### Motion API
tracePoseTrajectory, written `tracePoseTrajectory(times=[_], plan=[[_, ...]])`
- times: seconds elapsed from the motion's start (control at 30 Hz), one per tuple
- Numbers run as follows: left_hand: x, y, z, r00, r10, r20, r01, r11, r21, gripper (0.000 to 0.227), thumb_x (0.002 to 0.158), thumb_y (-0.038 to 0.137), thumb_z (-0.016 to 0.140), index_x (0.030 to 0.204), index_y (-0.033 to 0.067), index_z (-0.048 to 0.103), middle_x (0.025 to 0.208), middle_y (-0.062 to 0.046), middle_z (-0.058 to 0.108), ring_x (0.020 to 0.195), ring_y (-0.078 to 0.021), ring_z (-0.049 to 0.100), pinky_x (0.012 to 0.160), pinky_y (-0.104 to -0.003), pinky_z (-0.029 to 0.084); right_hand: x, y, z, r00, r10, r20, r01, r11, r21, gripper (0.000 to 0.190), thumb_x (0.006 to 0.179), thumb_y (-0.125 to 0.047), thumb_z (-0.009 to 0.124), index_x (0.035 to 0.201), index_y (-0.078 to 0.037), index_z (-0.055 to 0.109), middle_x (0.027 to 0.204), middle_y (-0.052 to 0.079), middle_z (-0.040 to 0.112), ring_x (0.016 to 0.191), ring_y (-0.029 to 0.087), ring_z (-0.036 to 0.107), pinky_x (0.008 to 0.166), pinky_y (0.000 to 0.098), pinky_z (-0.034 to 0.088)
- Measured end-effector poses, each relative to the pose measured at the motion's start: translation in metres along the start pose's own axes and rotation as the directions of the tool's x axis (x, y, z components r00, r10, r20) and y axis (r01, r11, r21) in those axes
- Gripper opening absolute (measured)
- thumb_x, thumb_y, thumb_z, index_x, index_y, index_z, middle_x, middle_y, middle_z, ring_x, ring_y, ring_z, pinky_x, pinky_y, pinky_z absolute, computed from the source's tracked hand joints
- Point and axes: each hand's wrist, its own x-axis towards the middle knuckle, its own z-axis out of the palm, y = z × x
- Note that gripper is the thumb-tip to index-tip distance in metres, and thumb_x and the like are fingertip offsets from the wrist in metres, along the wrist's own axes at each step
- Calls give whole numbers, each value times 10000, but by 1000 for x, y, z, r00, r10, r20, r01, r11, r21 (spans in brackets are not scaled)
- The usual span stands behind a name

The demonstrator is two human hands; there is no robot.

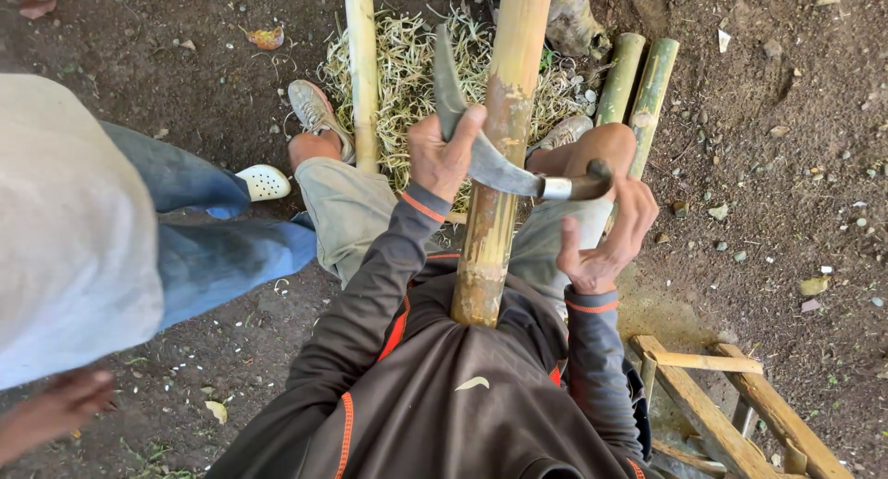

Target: Scraping the outer green layer and knots off a bamboo pole using a curved blade or sickle.

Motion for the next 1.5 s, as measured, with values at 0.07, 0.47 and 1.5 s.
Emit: tracePoseTrajectory(times=[0.07,0.47,1.5], plan=[[-1,4,10,996,25,80,-33,995,97,346,994,275,711,723,64,666,622,27,643,532,-56,599,478,-265,456,18,-22,-6,972,-167,166,184,978,-94,620,887,-337,763,1342,31,561,1292,230,581,1339,387,492,1125,556,429],[-9,8,3,995,32,96,-49,981,187,362,963,294,714,717,29,693,601,14,656,518,-64,607,461,-272,465,28,2,17,760,-138,635,362,902,-237,529,693,-5,694,1213,-104,689,934,39,684,998,264,596,1083,480,359],[-104,-25,-7,878,-365,309,294,922,254,864,773,416,863,1381,-29,440,1186,-131,682,1072,-186,675,945,-334,553,-42,124,64,804,582,-125,-456,737,498,149,1025,-129,666,993,8,617,695,-10,569,557,55,509,508,226,392]])
